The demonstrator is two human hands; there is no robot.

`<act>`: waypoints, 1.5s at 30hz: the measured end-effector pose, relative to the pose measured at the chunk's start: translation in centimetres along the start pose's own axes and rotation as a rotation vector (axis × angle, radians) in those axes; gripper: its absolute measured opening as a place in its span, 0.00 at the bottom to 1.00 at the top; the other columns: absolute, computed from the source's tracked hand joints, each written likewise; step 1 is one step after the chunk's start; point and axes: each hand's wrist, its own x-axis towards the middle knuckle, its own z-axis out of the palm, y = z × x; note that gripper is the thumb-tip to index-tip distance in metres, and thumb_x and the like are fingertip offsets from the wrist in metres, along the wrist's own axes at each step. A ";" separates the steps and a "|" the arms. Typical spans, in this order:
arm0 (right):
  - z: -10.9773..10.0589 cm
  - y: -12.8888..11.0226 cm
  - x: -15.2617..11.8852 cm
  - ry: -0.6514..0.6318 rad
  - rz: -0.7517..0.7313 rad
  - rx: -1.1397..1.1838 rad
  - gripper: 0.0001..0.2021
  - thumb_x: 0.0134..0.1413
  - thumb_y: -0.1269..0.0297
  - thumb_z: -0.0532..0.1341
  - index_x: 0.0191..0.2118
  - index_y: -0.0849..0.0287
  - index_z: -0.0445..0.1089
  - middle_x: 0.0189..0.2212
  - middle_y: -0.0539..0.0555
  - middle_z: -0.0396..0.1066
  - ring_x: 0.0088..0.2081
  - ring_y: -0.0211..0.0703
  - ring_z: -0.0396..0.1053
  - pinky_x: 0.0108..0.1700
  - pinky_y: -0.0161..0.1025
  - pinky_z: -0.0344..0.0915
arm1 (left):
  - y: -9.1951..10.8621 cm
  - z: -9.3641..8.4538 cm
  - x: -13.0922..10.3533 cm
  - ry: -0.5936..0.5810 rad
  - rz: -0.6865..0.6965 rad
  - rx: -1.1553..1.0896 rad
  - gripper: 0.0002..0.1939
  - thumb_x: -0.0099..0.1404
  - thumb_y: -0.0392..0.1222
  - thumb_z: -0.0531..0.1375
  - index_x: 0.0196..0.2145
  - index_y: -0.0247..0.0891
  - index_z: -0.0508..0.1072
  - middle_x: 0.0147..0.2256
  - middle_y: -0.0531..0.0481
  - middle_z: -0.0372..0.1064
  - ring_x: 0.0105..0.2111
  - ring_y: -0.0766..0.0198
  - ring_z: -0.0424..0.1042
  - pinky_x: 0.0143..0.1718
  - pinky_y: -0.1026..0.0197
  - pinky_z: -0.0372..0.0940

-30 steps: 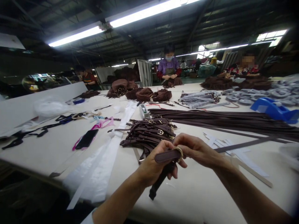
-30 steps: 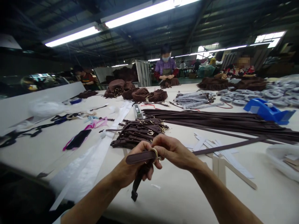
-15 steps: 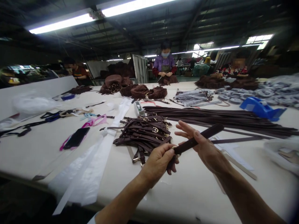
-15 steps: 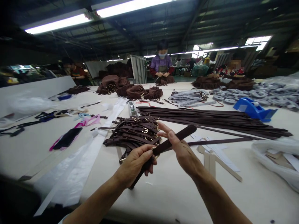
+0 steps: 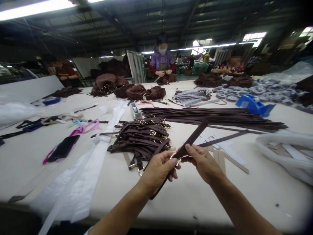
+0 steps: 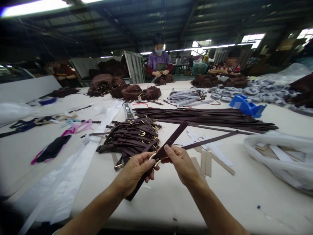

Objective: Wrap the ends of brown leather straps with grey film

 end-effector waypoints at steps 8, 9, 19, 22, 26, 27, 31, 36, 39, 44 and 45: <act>-0.6 -0.2 -0.2 0.163 0.204 0.222 0.15 0.51 0.53 0.61 0.33 0.62 0.73 0.26 0.55 0.74 0.28 0.41 0.71 0.27 0.34 0.68 | -0.1 -0.1 0.1 -0.010 -0.068 0.055 0.11 0.61 0.42 0.57 0.39 0.32 0.68 0.27 0.52 0.67 0.17 0.76 0.62 0.15 0.75 0.52; -0.5 -0.2 -0.2 0.165 0.208 0.228 0.15 0.52 0.54 0.61 0.33 0.62 0.73 0.26 0.56 0.75 0.28 0.41 0.71 0.27 0.34 0.69 | -0.1 -0.1 0.1 -0.015 -0.076 0.058 0.12 0.60 0.42 0.57 0.40 0.32 0.68 0.27 0.52 0.67 0.17 0.76 0.62 0.14 0.75 0.52; -0.3 0.0 -0.3 0.159 0.296 0.341 0.12 0.55 0.58 0.59 0.34 0.63 0.74 0.24 0.54 0.75 0.26 0.40 0.71 0.27 0.35 0.69 | 0.0 -0.3 0.1 -0.035 -0.106 0.072 0.09 0.59 0.41 0.57 0.36 0.33 0.67 0.29 0.51 0.68 0.16 0.77 0.62 0.14 0.74 0.52; -0.2 0.2 -0.3 0.163 0.297 0.325 0.13 0.54 0.57 0.59 0.34 0.62 0.73 0.24 0.54 0.75 0.25 0.40 0.71 0.27 0.35 0.69 | -0.1 -0.4 0.0 -0.022 -0.118 0.077 0.08 0.59 0.41 0.57 0.34 0.33 0.66 0.28 0.51 0.68 0.16 0.77 0.62 0.14 0.74 0.52; 0.3 0.4 -0.5 0.169 0.209 0.200 0.15 0.53 0.53 0.60 0.35 0.61 0.73 0.26 0.54 0.75 0.27 0.41 0.71 0.29 0.35 0.69 | -0.4 -0.8 0.2 -0.011 -0.125 0.096 0.08 0.58 0.42 0.57 0.33 0.34 0.65 0.28 0.51 0.69 0.15 0.76 0.62 0.13 0.74 0.52; 0.5 0.3 -0.6 0.176 0.160 0.128 0.16 0.53 0.51 0.59 0.35 0.60 0.73 0.27 0.54 0.75 0.29 0.41 0.72 0.31 0.35 0.68 | -0.5 -0.9 0.2 -0.008 -0.133 0.104 0.08 0.58 0.42 0.57 0.33 0.34 0.65 0.27 0.51 0.69 0.15 0.76 0.62 0.13 0.74 0.51; 1.6 0.0 -1.8 0.282 -0.076 -0.336 0.18 0.55 0.50 0.57 0.38 0.60 0.74 0.29 0.53 0.75 0.33 0.42 0.71 0.36 0.35 0.67 | -0.9 -1.4 0.5 -0.013 -0.157 0.118 0.10 0.58 0.44 0.58 0.32 0.35 0.64 0.26 0.52 0.69 0.15 0.76 0.61 0.13 0.74 0.51; 3.8 0.8 -3.2 0.274 -0.445 -0.985 0.15 0.60 0.60 0.53 0.43 0.61 0.74 0.21 0.52 0.72 0.25 0.41 0.69 0.28 0.35 0.63 | -1.4 -1.6 0.7 0.020 -0.102 0.231 0.07 0.58 0.43 0.55 0.30 0.36 0.64 0.24 0.53 0.67 0.15 0.73 0.61 0.13 0.71 0.51; 4.6 1.9 -3.6 0.167 -0.640 -1.195 0.15 0.58 0.67 0.54 0.48 0.61 0.71 0.32 0.58 0.76 0.32 0.45 0.72 0.37 0.39 0.66 | -1.4 -1.6 0.7 0.066 0.082 0.539 0.05 0.57 0.37 0.53 0.28 0.36 0.68 0.22 0.53 0.67 0.19 0.68 0.65 0.19 0.68 0.57; 3.3 1.0 -3.5 -0.089 -0.567 -1.026 0.19 0.56 0.67 0.57 0.54 0.57 0.67 0.47 0.59 0.71 0.46 0.51 0.69 0.49 0.44 0.65 | 0.6 -2.4 -0.4 0.056 0.257 0.735 0.09 0.55 0.33 0.54 0.32 0.38 0.72 0.29 0.52 0.71 0.32 0.61 0.69 0.34 0.63 0.61; 2.8 0.5 -3.4 -0.156 -0.490 -0.934 0.20 0.56 0.65 0.57 0.55 0.56 0.65 0.47 0.58 0.71 0.47 0.50 0.69 0.48 0.45 0.65 | 1.2 -2.6 -0.6 0.022 0.257 0.737 0.11 0.54 0.32 0.55 0.35 0.39 0.72 0.29 0.52 0.72 0.32 0.60 0.70 0.34 0.63 0.61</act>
